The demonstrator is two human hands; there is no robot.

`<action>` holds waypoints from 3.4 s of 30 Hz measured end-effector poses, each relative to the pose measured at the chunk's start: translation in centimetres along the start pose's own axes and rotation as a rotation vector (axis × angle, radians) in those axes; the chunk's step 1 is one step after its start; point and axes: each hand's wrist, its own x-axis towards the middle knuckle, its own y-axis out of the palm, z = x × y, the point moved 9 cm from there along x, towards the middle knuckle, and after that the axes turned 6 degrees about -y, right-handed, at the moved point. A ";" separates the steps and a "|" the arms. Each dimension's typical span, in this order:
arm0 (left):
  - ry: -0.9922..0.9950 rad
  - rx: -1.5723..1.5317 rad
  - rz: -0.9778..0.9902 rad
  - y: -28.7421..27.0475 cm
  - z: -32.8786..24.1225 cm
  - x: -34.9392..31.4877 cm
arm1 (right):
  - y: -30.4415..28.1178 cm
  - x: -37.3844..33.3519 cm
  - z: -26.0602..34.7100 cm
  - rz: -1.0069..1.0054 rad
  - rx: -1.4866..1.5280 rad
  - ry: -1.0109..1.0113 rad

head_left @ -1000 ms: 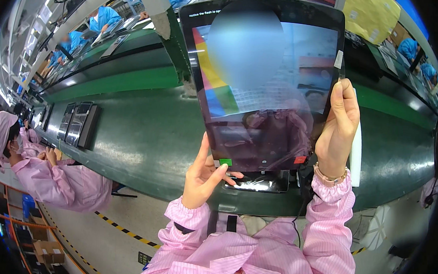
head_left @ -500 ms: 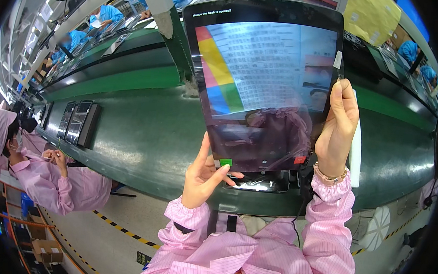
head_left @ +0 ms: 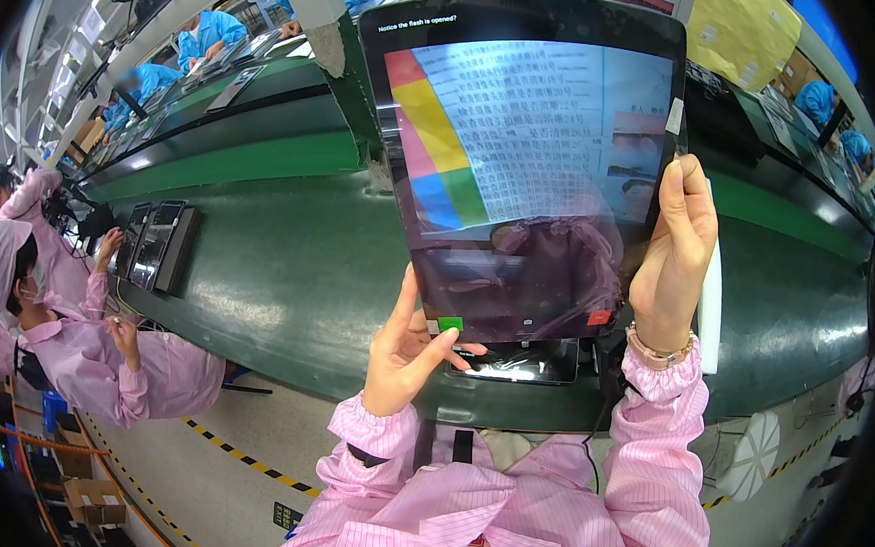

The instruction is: Inspecting and testing tablet devices on an assembly line.

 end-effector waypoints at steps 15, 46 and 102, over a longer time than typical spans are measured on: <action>-0.004 0.006 -0.019 0.0 -0.2 -0.1 | -0.1 0.1 0.1 0.006 -0.053 -0.022; 0.099 -0.030 -0.210 -2.1 -0.5 -0.6 | 0.1 -0.9 -0.8 -0.012 -0.011 0.060; -0.455 0.426 -0.098 -7.0 10.0 5.9 | -26.0 -10.5 -1.9 -0.024 -0.694 0.691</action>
